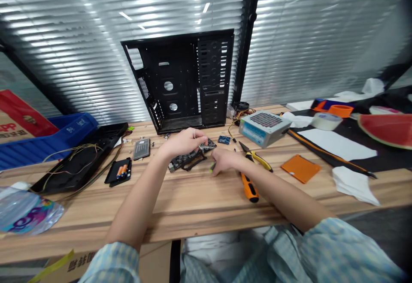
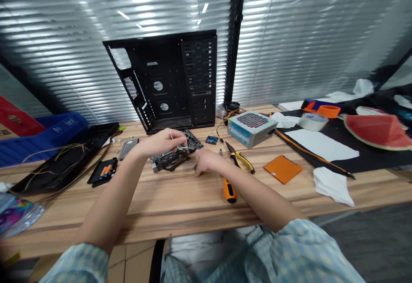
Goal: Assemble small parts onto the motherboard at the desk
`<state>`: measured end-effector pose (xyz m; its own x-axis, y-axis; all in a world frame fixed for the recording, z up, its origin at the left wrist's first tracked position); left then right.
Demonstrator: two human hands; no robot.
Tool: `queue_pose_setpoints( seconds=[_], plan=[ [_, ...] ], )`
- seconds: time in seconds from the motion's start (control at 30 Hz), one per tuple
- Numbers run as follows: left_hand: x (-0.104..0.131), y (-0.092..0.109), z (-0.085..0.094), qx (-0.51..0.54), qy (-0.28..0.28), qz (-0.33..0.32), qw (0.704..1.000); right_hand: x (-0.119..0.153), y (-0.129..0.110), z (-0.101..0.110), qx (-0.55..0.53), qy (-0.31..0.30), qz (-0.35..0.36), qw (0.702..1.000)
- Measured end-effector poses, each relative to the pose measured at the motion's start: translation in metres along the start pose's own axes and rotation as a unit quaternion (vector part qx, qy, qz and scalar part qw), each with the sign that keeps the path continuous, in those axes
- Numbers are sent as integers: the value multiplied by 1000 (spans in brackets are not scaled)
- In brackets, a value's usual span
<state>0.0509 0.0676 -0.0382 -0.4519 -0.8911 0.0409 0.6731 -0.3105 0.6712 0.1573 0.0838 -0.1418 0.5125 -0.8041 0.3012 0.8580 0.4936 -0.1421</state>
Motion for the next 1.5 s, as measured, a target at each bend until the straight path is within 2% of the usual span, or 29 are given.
queue_pose_setpoints(
  seconds=[0.53,0.67,0.87,1.03,1.23,1.5],
  plan=[
    [2,-2,9,23,2,-28,999,11,13,16,-17,-9,8,1000],
    [2,-2,10,50,-10,-39,998,18,21,33,-22,47,-13,999],
    [6,2,10,93,-37,-39,994,35,25,82,-4,215,-50,975],
    [7,1,12,104,-34,-37,993,37,18,108,-12,232,-56,971],
    [10,2,16,102,-30,-30,994,25,10,116,-98,273,-6,957],
    [14,8,18,108,-27,-14,994,18,21,114,-133,310,9,941]
  ],
)
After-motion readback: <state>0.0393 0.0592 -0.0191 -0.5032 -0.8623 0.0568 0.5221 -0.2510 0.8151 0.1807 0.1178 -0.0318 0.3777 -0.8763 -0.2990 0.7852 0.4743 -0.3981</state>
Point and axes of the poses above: each hand's wrist, its own x-axis away from the middle knuckle, its own z-axis out of the back of the hand, y = z × x, the point moved 6 cm from there along -x, towards the middle knuckle, and after that the axes turned 4 degrees about x, right-handed, at the moved point
